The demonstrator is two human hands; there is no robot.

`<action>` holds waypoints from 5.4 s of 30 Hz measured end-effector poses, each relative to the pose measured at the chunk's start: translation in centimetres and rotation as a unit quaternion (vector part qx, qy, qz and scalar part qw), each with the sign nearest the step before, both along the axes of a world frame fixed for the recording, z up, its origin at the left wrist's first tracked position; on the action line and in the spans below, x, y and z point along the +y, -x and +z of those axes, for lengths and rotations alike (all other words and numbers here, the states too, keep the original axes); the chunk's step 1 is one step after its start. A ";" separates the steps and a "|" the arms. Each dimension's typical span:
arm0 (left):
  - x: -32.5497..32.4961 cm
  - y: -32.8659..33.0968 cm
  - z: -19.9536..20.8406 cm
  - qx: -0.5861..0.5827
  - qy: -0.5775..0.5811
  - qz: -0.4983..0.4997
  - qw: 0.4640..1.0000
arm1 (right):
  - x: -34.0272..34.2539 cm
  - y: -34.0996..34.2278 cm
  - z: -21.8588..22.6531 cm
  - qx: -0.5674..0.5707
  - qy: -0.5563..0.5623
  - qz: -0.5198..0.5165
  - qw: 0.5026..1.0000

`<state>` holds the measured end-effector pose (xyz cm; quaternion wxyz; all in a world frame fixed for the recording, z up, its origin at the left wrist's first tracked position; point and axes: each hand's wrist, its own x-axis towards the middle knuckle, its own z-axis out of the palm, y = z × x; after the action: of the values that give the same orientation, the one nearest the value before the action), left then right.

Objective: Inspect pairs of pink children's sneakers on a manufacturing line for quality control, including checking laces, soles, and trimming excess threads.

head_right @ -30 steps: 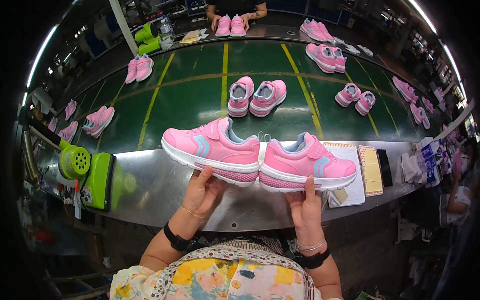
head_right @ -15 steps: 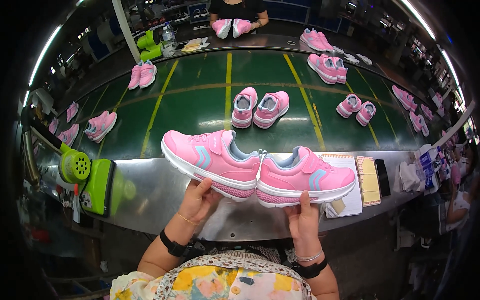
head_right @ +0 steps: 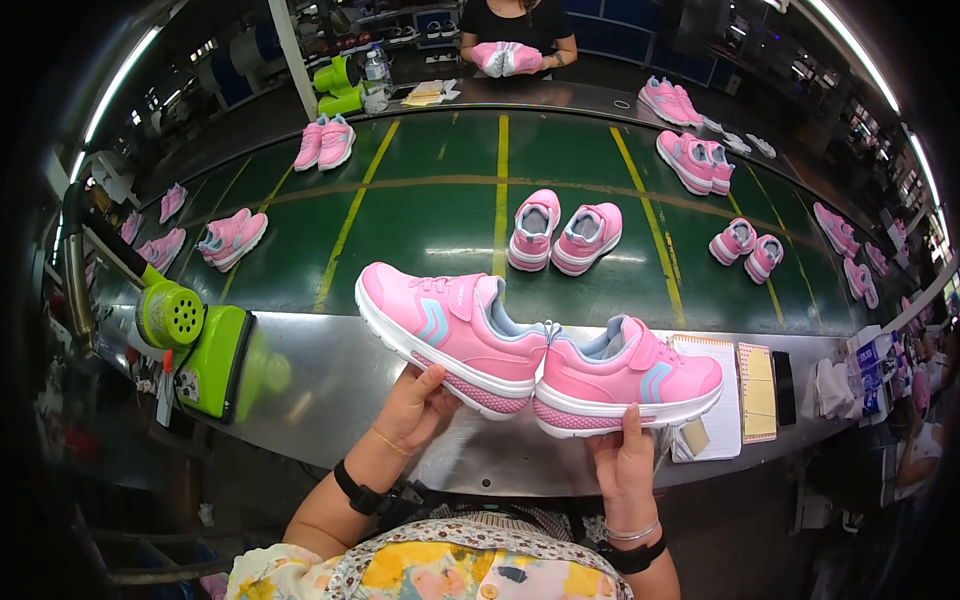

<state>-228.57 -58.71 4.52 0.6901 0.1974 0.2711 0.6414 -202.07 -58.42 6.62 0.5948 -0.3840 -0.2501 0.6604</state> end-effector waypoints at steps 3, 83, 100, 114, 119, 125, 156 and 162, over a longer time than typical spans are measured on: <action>-0.2 1.3 -0.8 -0.057 0.001 -0.027 0.998 | 0.0 1.4 0.7 0.065 0.019 0.027 0.997; -7.2 7.0 -6.8 0.757 -0.098 0.130 0.633 | 35.4 -18.8 0.6 -0.908 -0.135 -0.174 0.357; 19.6 -0.7 2.7 0.864 -0.289 0.020 0.412 | 42.3 -34.1 3.1 -0.906 0.109 0.066 0.403; 26.0 -6.0 -1.8 0.840 -0.211 0.047 0.498 | 39.1 -40.3 -3.3 -0.922 -0.097 -0.042 0.373; 14.7 6.7 -0.8 0.814 -0.121 0.081 0.562 | 31.8 -33.1 5.5 -0.932 -0.098 -0.051 0.346; -2.9 24.1 -0.8 0.903 0.034 0.211 0.373 | 20.9 -21.7 10.2 -0.885 -0.277 -0.011 0.375; -4.5 13.1 -7.4 0.557 -0.010 0.014 0.831 | -0.3 15.4 -5.0 -0.367 -0.012 0.223 0.903; -4.6 13.7 -7.2 0.135 0.092 0.004 0.987 | 0.4 14.9 -6.7 -0.107 0.063 0.173 0.977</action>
<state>-242.23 -63.30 -2.71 0.6598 0.2166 0.4204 0.5839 -216.95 -57.97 -0.06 0.4161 -0.4402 -0.3327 0.7228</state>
